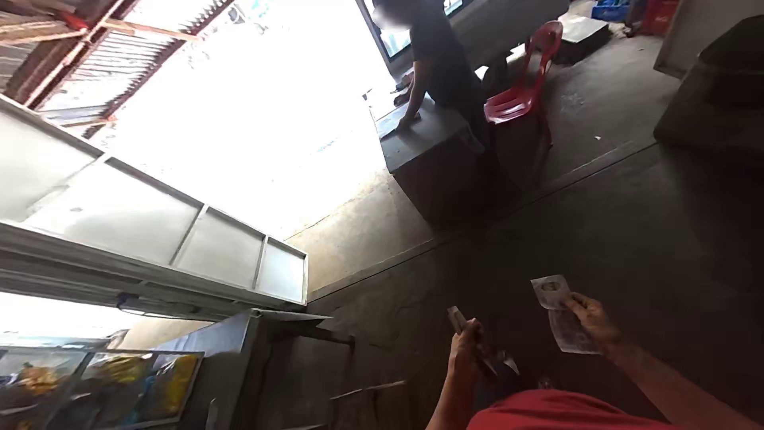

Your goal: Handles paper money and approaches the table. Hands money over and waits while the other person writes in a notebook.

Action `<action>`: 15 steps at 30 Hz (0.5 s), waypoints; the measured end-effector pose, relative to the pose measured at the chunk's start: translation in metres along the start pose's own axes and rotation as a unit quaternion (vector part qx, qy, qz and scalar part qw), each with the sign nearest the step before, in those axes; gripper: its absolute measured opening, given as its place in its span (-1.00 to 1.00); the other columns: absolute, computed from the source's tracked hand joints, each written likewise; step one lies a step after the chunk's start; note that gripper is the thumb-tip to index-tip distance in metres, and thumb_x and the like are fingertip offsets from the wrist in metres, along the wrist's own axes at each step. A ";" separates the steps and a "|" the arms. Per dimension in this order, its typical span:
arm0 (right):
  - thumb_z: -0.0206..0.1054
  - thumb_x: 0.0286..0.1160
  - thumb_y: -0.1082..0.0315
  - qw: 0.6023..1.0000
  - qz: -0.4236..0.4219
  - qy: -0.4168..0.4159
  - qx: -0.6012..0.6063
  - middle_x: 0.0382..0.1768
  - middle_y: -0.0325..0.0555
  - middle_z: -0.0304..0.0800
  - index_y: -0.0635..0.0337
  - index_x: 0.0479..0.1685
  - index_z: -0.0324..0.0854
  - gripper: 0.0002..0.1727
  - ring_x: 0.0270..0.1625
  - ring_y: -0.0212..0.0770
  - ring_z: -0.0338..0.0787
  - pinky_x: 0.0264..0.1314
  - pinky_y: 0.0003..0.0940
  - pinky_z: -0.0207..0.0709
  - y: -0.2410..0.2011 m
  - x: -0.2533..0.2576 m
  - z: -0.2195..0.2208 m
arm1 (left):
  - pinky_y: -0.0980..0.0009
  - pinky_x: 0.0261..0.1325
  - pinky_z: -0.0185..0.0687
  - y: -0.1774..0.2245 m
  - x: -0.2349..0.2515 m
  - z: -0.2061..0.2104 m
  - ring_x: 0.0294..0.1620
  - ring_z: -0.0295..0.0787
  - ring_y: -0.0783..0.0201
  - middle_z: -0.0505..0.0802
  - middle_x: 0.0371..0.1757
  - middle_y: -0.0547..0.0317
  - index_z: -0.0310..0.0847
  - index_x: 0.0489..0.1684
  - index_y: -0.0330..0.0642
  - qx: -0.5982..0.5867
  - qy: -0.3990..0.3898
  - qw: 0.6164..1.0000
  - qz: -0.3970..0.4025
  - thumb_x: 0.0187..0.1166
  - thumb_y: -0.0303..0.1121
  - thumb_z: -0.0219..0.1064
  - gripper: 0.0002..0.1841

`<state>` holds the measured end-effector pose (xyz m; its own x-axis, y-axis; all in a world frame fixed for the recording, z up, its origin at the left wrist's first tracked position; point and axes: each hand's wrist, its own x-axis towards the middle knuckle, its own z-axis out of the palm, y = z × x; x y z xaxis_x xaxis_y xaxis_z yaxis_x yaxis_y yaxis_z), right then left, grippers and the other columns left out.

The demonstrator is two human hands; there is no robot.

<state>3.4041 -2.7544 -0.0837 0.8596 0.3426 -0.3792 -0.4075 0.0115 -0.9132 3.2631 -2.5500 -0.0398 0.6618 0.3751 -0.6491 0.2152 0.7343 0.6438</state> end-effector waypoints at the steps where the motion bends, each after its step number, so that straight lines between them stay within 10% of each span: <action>1: 0.06 0.81 0.42 1.000 -0.002 -0.008 -0.002 -0.47 -0.31 0.69 0.30 -0.14 0.62 -0.76 -0.46 -0.57 0.69 -0.30 -0.61 0.63 -0.009 0.017 0.004 | 0.64 -0.71 0.42 0.008 0.012 0.006 -0.81 0.39 0.51 0.57 -0.65 0.33 0.46 -0.38 -0.15 -0.006 0.002 1.000 0.004 0.87 -0.31 -0.02 -0.68; 15: 0.06 0.81 0.43 1.000 0.026 0.002 -0.010 -0.45 -0.28 0.68 0.36 -0.04 0.61 -0.78 -0.47 -0.56 0.66 -0.35 -0.61 0.59 -0.092 0.241 0.082 | 0.64 -0.68 0.47 0.186 0.219 0.089 -0.76 0.48 0.51 0.64 -0.57 0.30 0.53 -0.25 -0.15 -0.038 -0.028 0.999 0.026 0.84 -0.31 0.04 -0.76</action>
<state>3.6230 -2.5960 -0.0789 0.8385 0.3389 -0.4268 -0.4457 -0.0244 -0.8949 3.5119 -2.3811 -0.0260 0.7099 0.3827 -0.5913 0.1266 0.7565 0.6416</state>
